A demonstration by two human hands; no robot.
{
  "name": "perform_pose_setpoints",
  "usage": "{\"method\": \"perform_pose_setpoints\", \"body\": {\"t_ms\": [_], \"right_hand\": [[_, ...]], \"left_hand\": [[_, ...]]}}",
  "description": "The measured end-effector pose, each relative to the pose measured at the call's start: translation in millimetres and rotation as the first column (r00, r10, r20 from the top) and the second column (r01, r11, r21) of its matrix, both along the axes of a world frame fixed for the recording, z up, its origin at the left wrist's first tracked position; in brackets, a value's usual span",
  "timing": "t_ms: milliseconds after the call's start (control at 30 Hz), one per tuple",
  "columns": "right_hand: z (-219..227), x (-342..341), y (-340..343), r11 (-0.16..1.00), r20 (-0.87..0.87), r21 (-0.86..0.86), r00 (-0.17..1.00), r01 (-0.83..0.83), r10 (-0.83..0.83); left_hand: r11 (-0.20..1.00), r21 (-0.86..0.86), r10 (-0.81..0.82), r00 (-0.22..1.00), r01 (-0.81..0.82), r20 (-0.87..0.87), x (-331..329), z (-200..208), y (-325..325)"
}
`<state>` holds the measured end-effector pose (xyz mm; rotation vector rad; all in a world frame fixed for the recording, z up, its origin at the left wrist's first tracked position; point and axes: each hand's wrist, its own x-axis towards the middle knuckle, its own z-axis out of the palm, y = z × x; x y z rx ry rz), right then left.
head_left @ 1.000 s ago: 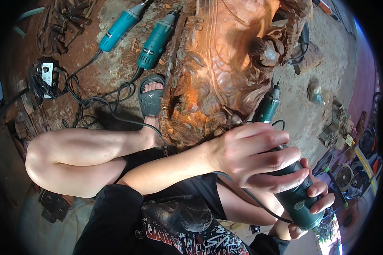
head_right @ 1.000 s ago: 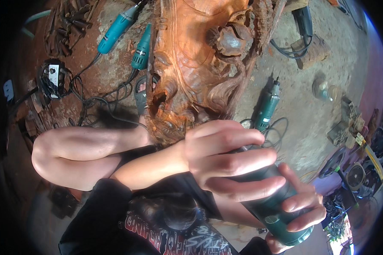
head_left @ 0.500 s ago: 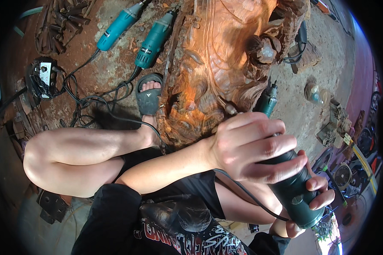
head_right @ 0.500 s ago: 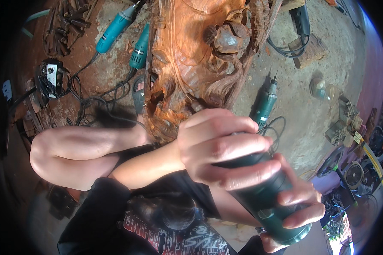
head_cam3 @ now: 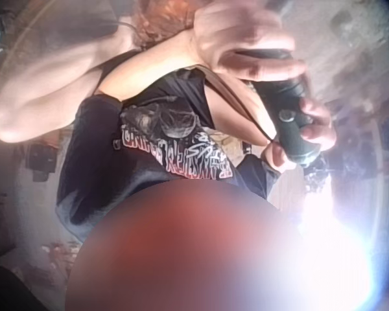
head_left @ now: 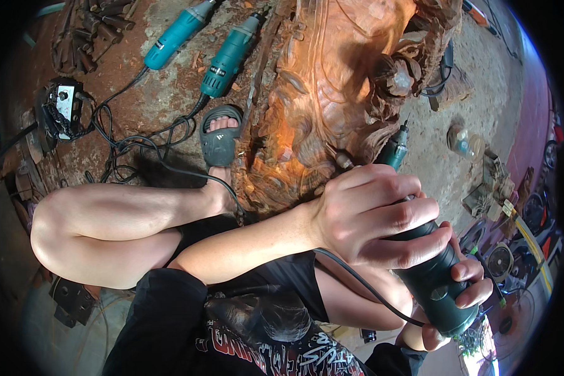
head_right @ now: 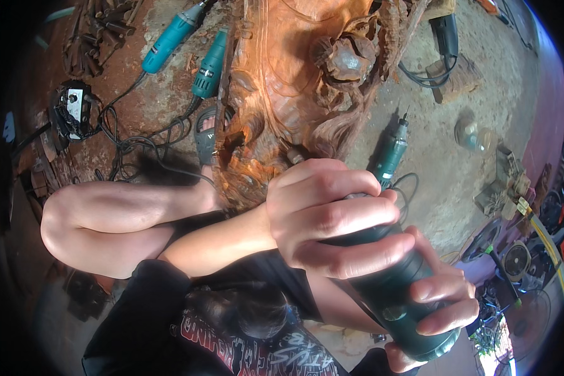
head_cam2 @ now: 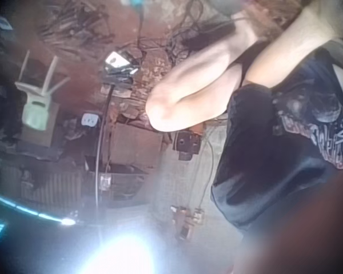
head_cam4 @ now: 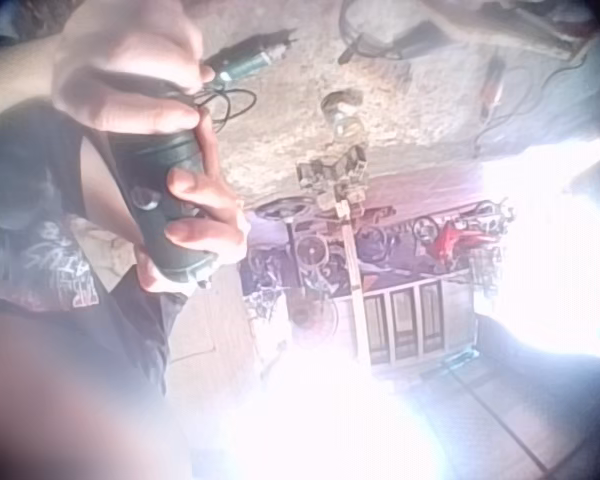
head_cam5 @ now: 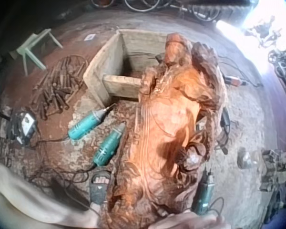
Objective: The person uses a green rotary tool to carve details into a large piece of wood. They then switch to a wooden mallet and chisel to further shape the wood, striking the chisel repeatedly.
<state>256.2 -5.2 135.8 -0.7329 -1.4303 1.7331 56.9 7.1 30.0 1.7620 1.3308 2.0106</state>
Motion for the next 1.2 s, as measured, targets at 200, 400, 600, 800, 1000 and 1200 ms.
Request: {"method": "perform_pose_setpoints", "body": {"t_ms": [200,400,600,800,1000,1200], "right_hand": [[5.1,2.3,-7.0,0.999,0.047,-0.004,0.998,0.038,-0.038],[7.9,4.4,-11.2,0.997,0.066,-0.022,0.996,0.068,-0.067],[4.0,0.3,-19.7,0.992,0.032,-0.012,0.991,0.130,-0.129],[-5.0,1.6,-23.0,0.985,-0.075,-0.004,0.982,0.173,-0.173],[-8.9,5.9,-33.1,0.973,-0.038,0.009,0.972,0.231,-0.231],[-3.9,-2.5,-22.8,0.960,-0.046,-0.034,0.960,0.276,-0.278]], "left_hand": [[1.000,0.003,-0.031,0.999,0.031,-0.032,1.1,0.9,-3.3],[0.997,0.009,-0.070,0.994,0.071,-0.079,-0.4,-1.3,-5.5],[0.995,0.014,-0.093,0.993,0.094,-0.070,1.8,0.1,-6.8],[0.990,0.020,-0.135,0.984,0.138,-0.112,1.0,-1.1,-8.6],[0.986,0.002,-0.165,0.977,0.167,-0.139,2.7,0.6,-9.2],[0.984,-0.001,-0.174,0.964,0.178,-0.200,0.0,-1.7,-11.0]]}}
